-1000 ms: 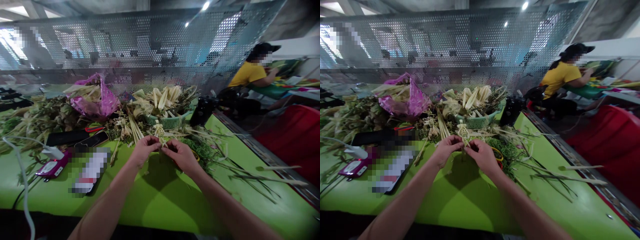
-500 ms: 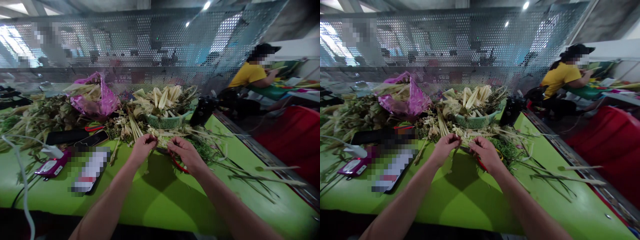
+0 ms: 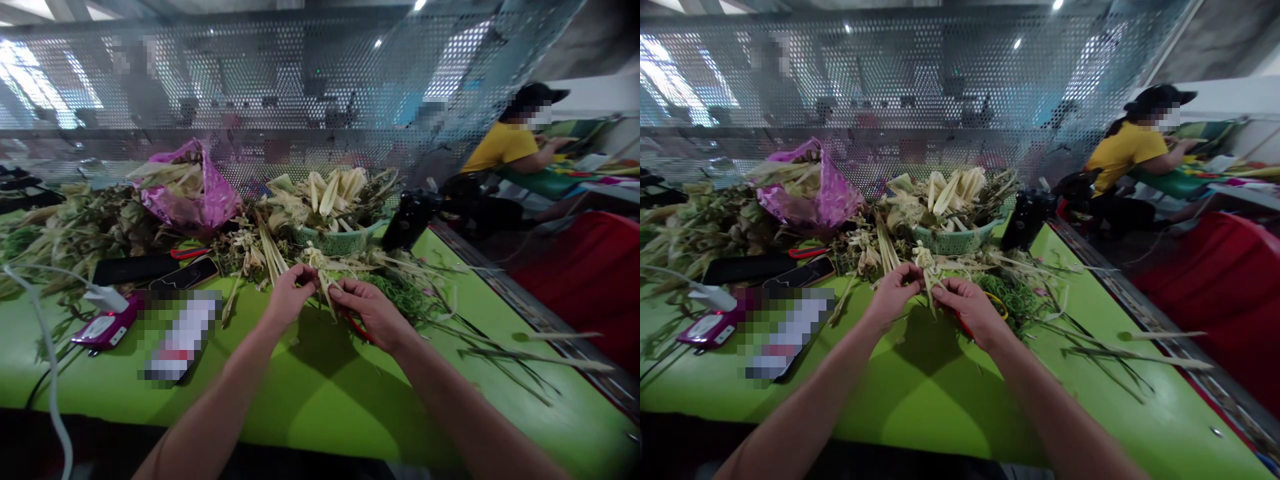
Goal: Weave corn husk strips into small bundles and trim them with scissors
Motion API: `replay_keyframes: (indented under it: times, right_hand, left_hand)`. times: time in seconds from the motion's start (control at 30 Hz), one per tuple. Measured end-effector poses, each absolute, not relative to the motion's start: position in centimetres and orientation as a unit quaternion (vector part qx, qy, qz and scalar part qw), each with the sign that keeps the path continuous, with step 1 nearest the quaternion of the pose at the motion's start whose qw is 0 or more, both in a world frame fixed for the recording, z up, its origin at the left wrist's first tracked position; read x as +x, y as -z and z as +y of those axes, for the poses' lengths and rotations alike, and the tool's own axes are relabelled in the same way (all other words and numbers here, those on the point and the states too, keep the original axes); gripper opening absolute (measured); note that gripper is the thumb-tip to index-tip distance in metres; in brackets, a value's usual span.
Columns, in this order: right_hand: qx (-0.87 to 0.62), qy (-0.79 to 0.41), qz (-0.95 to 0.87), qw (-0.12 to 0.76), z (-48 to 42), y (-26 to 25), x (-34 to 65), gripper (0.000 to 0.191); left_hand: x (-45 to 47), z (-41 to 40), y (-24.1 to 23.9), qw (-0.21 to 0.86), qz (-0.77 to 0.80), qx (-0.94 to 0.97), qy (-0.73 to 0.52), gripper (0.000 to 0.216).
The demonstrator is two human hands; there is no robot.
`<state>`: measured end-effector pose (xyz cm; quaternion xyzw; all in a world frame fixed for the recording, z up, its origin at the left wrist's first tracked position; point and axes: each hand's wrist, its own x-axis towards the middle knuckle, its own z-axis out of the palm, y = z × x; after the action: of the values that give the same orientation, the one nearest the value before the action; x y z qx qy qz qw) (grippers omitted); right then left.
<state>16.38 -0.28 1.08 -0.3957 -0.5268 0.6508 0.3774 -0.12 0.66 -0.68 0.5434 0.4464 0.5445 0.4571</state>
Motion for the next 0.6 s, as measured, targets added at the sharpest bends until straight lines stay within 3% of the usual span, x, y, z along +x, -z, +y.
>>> replay_keyframes:
  times: [0.3,0.6]
  right_hand:
    - [-0.414,-0.633,-0.532,0.382,-0.5,-1.2,16.2,0.024]
    - [-0.46,-0.382,-0.692,0.405,0.0,-0.3,16.5,0.017]
  left_hand:
    - [0.3,0.2,0.0,0.542,0.399,0.506,-0.54,0.012]
    - [0.4,-0.3,-0.1,0.566,0.388,0.514,-0.515,0.024]
